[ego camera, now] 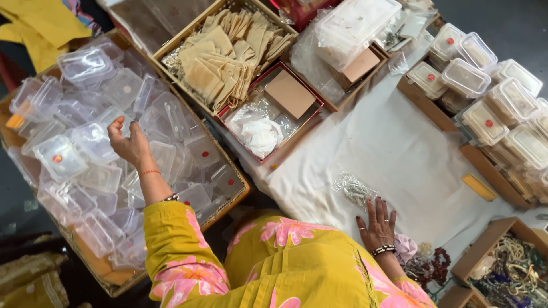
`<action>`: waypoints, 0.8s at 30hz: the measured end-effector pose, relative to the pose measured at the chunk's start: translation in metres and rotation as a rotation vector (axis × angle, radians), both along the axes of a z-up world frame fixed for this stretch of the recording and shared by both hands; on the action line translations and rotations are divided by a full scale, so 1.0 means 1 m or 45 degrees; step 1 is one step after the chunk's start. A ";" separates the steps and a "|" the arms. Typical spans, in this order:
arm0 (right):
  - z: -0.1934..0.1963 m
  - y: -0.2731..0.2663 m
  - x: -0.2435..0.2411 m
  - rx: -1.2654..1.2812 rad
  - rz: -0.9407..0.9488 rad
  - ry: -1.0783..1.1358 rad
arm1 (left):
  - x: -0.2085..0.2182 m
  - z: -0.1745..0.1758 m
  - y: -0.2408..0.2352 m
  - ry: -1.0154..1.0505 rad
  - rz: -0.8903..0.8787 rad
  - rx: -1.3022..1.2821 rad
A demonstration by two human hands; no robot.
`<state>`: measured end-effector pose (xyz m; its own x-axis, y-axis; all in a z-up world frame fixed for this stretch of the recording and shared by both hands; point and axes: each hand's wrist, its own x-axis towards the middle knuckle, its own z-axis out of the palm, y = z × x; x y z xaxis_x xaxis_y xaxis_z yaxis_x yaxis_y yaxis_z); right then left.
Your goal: The person removes a necklace from a plastic container, wipes it with a cloth, and places it into a small plastic bag. They then place a pendant into the bag, seal it, and put the bag into a plastic container.
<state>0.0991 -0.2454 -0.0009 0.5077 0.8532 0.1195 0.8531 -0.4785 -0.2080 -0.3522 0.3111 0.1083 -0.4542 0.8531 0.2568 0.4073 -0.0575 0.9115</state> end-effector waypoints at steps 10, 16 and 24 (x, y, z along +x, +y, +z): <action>0.006 0.006 -0.004 -0.041 -0.099 0.033 | 0.012 -0.054 0.095 -0.296 -0.127 -0.250; 0.003 0.007 -0.005 -0.104 -0.161 0.036 | 0.041 -0.018 0.083 0.270 -0.018 -0.575; -0.037 0.003 0.022 0.022 -0.336 0.147 | 0.042 0.038 0.052 -0.593 -0.159 0.180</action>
<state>0.1211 -0.2425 -0.0379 0.7232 0.6879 0.0613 0.6696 -0.6767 -0.3062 -0.3101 0.3635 0.1466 -0.4446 0.8798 0.1681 -0.0590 -0.2160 0.9746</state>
